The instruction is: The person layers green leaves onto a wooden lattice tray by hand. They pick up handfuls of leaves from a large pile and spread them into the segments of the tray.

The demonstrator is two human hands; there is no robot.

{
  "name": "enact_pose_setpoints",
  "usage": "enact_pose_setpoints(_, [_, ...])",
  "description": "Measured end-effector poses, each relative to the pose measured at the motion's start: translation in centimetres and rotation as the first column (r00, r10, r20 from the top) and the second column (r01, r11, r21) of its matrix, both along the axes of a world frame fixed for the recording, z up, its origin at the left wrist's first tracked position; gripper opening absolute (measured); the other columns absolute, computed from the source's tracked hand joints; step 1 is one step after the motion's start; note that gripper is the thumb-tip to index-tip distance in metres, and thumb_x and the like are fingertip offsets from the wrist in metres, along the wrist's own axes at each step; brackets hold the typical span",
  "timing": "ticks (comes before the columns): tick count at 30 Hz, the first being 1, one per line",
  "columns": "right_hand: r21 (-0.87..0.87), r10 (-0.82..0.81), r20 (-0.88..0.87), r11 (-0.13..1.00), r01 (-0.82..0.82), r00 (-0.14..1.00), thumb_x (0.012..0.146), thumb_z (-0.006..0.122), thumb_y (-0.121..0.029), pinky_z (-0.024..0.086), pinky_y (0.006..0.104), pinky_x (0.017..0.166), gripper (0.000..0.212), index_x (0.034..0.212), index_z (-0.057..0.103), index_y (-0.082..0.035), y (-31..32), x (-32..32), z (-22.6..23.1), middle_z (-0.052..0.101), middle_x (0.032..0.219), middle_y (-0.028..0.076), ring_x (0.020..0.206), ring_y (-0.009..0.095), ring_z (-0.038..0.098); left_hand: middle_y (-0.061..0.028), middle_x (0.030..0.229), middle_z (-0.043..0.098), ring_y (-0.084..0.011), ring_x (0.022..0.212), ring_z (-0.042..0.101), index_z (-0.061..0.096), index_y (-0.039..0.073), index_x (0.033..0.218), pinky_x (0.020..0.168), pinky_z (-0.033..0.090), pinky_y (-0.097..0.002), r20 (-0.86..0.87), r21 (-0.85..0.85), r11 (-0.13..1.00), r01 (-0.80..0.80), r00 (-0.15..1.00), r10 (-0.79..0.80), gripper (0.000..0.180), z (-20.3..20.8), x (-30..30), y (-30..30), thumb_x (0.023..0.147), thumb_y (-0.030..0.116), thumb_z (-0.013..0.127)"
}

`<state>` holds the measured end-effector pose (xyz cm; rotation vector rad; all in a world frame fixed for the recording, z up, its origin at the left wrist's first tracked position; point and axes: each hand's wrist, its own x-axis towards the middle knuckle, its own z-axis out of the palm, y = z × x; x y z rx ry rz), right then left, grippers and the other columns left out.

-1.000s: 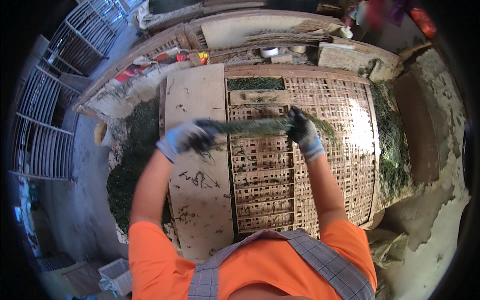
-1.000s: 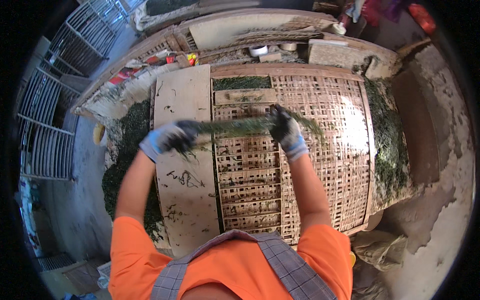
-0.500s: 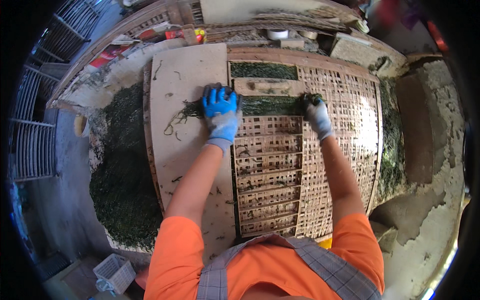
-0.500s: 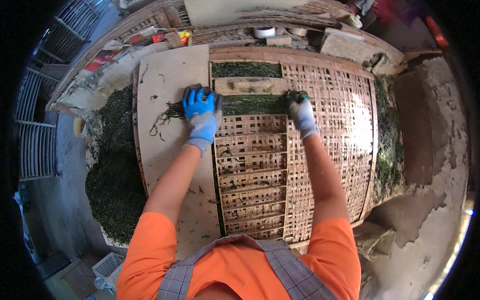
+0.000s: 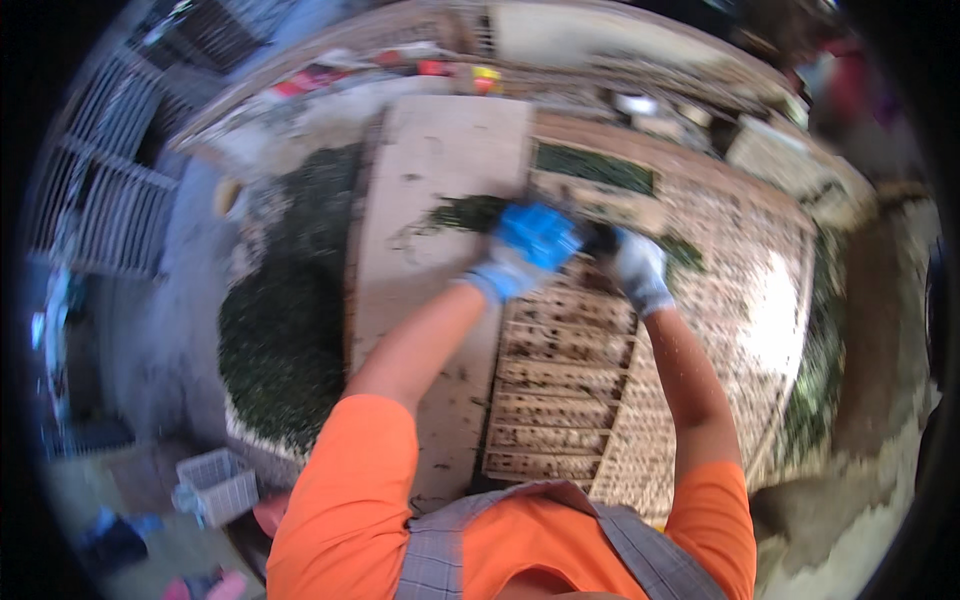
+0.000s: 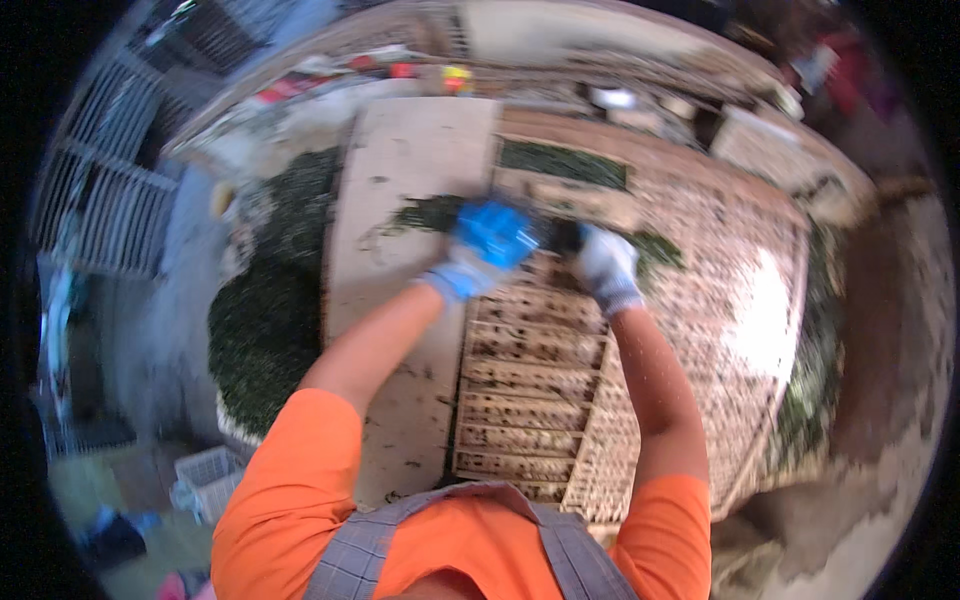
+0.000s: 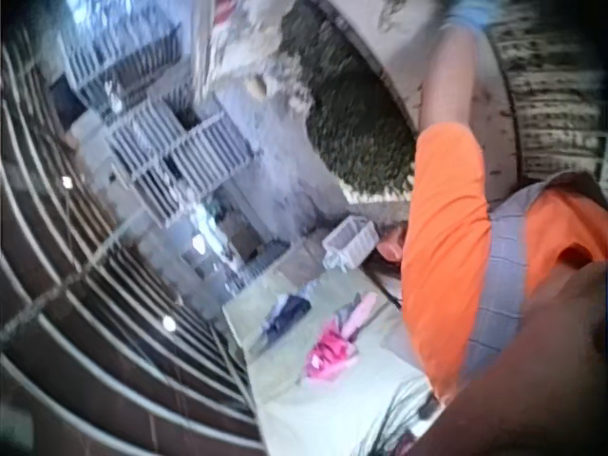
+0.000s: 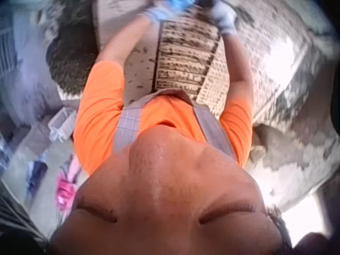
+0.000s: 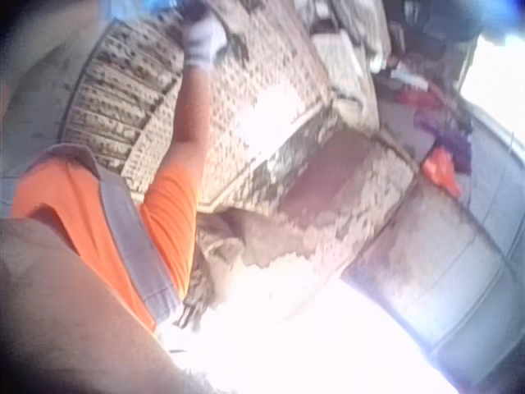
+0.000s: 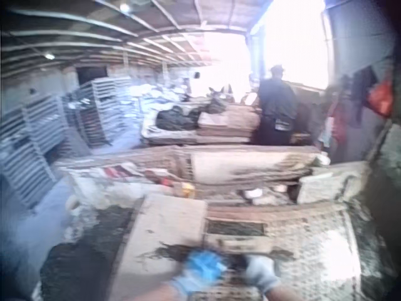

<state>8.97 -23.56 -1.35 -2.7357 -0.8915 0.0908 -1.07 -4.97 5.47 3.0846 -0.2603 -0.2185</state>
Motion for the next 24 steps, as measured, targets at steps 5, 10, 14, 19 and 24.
enact_pose_setpoints(5, [0.226, 0.032, 0.283, 0.969, -0.099, 0.959, 0.079, 0.066, -0.035, 0.053, 0.0438, 0.066, 0.026, 0.096, 0.068, -0.015, 0.1, 0.1, -3.9, 0.068, 0.085, 0.016, 0.075, 0.036, 0.065, -0.0098, 0.126, 0.058, -0.0273, 0.121, 0.052, 0.060, 0.014, 0.123, 0.110, 0.034, -0.0413, 0.332, -0.214, 0.938, 0.273, 0.923, -0.193, 0.037, -5.6, -2.3, 3.1, 0.088, 0.027, 0.056])
enact_pose_setpoints(10, [0.189, 0.021, 0.235, 0.980, -0.067, 0.972, 0.073, 0.069, -0.026, 0.053, 0.0425, 0.069, 0.035, 0.104, 0.069, -0.011, -1.3, 1.2, -5.9, 0.068, 0.084, 0.016, 0.074, 0.036, 0.065, -0.0156, 0.122, 0.058, -0.0287, 0.115, 0.055, 0.056, 0.010, 0.125, 0.097, 0.044, -0.0390, 0.424, -0.609, 0.787, -0.103, 0.796, 0.432, 0.045, -1.2, -6.1, 14.9, 0.089, 0.036, 0.060])
enact_pose_setpoints(14, [0.171, 0.018, 0.296, 0.983, -0.071, 0.955, 0.072, 0.070, -0.033, 0.053, 0.0422, 0.070, 0.040, 0.104, 0.068, -0.008, -1.8, 1.8, -7.0, 0.068, 0.083, 0.016, 0.073, 0.036, 0.065, -0.0267, 0.124, 0.055, -0.0357, 0.115, 0.055, 0.056, 0.005, 0.124, 0.093, 0.046, -0.0450, 0.660, -0.329, 0.358, -0.874, 0.059, 0.749, 0.058, -7.5, -11.2, 29.7, 0.086, 0.050, 0.059])
enact_pose_setpoints(19, [0.136, 0.004, 0.286, 0.990, -0.045, 0.958, 0.070, 0.069, -0.035, 0.052, 0.0430, 0.074, 0.048, 0.107, 0.066, -0.004, -1.4, 2.2, -6.7, 0.068, 0.090, 0.019, 0.079, 0.037, 0.065, -0.0156, 0.115, 0.060, -0.0290, 0.103, 0.060, 0.058, 0.008, 0.118, 0.089, 0.050, -0.0398, -0.002, -0.507, 0.309, -0.805, 0.359, 0.933, 0.034, -15.3, -10.9, 33.9, 0.088, 0.024, 0.060])
enact_pose_setpoints(24, [0.138, -0.006, 0.284, 0.990, -0.034, 0.959, 0.072, 0.068, -0.034, 0.052, 0.0438, 0.070, 0.039, 0.102, 0.067, -0.008, -1.0, 0.9, -5.7, 0.067, 0.083, 0.017, 0.077, 0.038, 0.063, -0.0023, 0.083, 0.068, -0.0131, 0.070, 0.057, 0.067, 0.005, 0.098, 0.073, 0.049, -0.0288, 0.078, -0.974, -0.013, 0.225, 0.390, 0.918, 0.016, -8.9, -9.7, 37.8, 0.086, -0.003, 0.060])
